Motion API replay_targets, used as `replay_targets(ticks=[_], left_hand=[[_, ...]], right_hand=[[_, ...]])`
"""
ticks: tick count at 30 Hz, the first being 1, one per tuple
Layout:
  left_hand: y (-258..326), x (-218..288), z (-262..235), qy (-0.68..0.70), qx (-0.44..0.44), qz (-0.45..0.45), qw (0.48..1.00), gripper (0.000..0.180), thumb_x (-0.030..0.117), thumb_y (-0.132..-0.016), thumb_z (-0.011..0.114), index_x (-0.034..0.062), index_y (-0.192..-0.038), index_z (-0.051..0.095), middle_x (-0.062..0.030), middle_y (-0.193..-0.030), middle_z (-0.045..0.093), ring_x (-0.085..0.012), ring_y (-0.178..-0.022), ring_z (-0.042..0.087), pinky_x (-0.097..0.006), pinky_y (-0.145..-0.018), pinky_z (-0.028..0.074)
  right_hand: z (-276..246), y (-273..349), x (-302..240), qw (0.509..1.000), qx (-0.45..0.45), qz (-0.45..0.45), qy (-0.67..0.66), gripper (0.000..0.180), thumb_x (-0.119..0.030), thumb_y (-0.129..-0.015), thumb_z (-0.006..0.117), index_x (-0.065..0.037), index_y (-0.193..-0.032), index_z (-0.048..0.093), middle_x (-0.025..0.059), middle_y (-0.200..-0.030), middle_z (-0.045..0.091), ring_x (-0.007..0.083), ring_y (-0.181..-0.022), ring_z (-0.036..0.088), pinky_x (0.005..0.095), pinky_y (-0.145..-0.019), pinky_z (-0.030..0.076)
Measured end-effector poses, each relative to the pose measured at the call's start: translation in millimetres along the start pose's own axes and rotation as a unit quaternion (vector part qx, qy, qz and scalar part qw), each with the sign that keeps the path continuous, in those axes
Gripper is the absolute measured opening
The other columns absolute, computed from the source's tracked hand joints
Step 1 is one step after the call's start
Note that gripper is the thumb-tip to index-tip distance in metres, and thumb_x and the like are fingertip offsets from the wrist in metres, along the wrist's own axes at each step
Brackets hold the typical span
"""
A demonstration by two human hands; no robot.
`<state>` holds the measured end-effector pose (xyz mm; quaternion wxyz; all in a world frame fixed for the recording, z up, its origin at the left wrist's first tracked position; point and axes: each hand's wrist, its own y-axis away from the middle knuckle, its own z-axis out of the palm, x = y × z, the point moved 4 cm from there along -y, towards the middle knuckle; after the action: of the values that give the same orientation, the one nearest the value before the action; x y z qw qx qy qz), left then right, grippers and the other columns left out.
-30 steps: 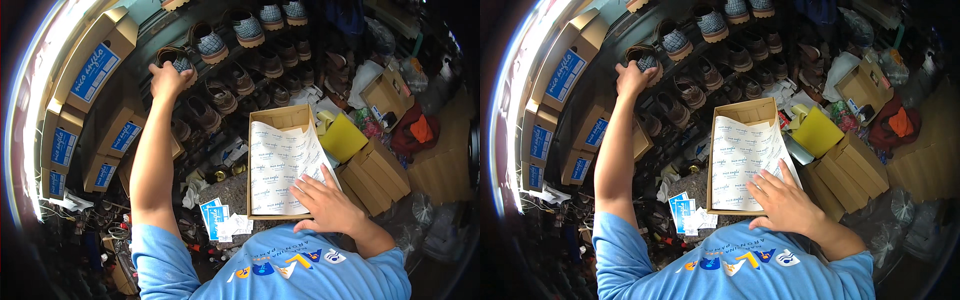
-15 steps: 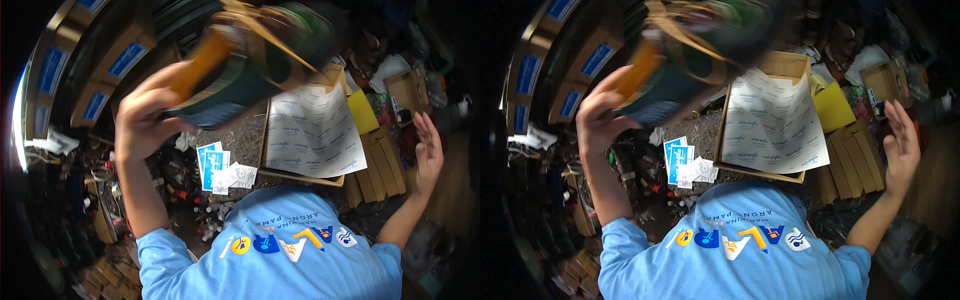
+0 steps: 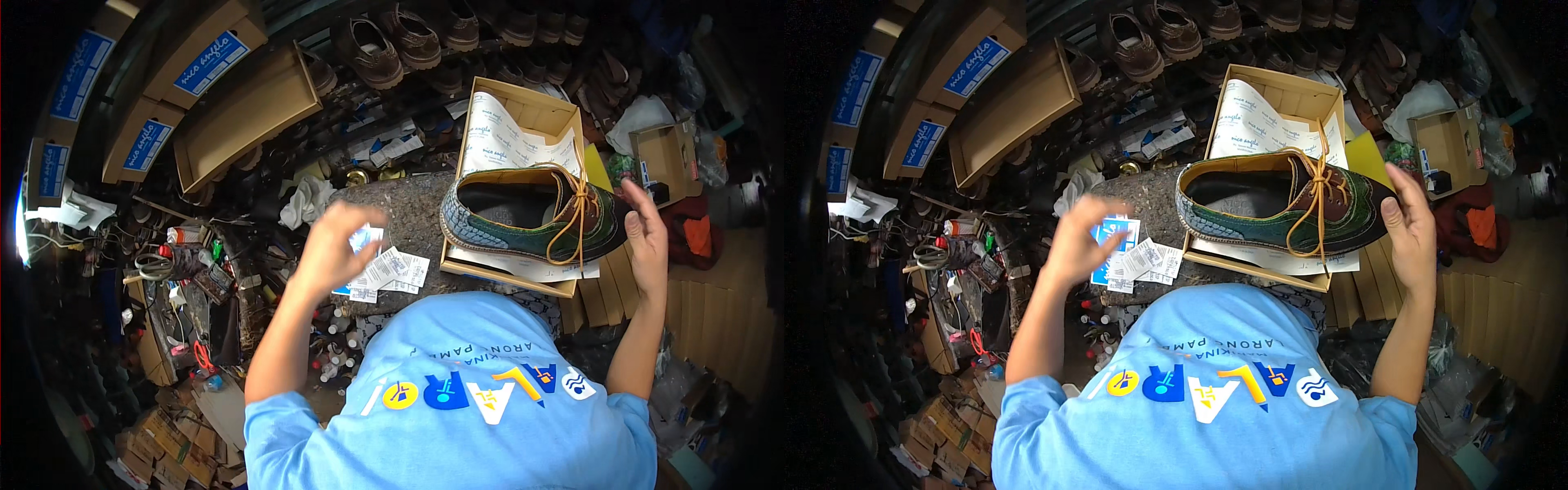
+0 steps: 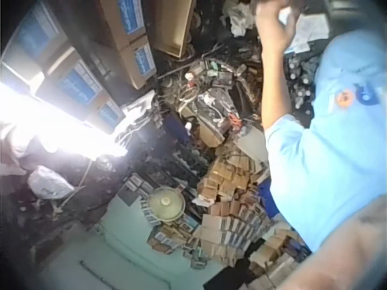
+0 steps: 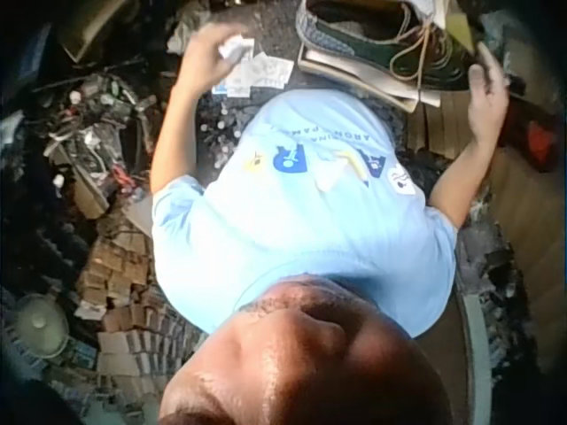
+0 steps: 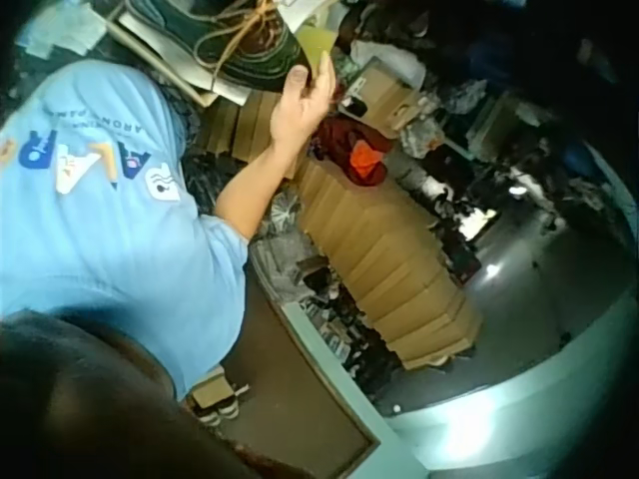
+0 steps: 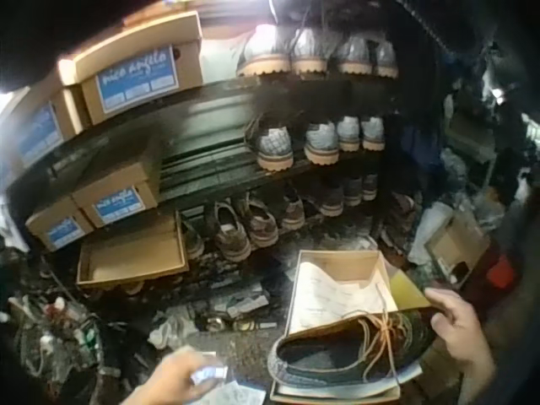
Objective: Packing shoes into boxes, including tying laces, wrapping in tissue, and applying brand labels.
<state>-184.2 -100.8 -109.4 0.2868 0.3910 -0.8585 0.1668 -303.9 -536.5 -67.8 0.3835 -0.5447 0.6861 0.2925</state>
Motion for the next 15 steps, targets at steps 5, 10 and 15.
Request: replay_targets(ticks=[5,10,15], left_hand=[[58,-7,70,-0.096,-0.043,-0.049,0.993,0.045,0.014,-0.077,0.079,0.0052,-0.119,0.068,-0.0100,-0.109,0.072,-0.0288,-0.103,0.065,-0.042,-0.096,0.044],[76,-5,68,-0.083,-0.008,-0.074,0.994,0.035,0.015,-0.082,0.076,0.0048,-0.114,0.070,-0.0100,-0.096,0.075,-0.0267,-0.089,0.068,-0.040,-0.088,0.045],[85,0,49,0.064,0.084,-0.178,0.978,0.017,0.008,-0.092,0.068,0.0041,-0.107,0.076,-0.0114,-0.094,0.075,-0.0218,-0.085,0.070,-0.035,-0.083,0.049]], right_hand=[[22,11,-77,0.971,0.138,-0.195,-0.029,0.055,-0.026,-0.094,0.073,0.007,-0.134,0.056,0.0191,-0.140,0.055,0.0279,-0.132,0.052,0.0394,-0.113,0.038],[81,22,-150,0.921,-0.057,-0.382,-0.048,0.051,-0.023,-0.086,0.080,0.007,-0.124,0.063,0.0221,-0.117,0.067,0.0342,-0.108,0.066,0.0414,-0.095,0.052],[146,37,-147,0.913,-0.238,-0.315,-0.107,0.050,-0.017,-0.086,0.075,0.006,-0.128,0.060,0.0225,-0.118,0.065,0.0372,-0.107,0.064,0.0439,-0.094,0.051]])
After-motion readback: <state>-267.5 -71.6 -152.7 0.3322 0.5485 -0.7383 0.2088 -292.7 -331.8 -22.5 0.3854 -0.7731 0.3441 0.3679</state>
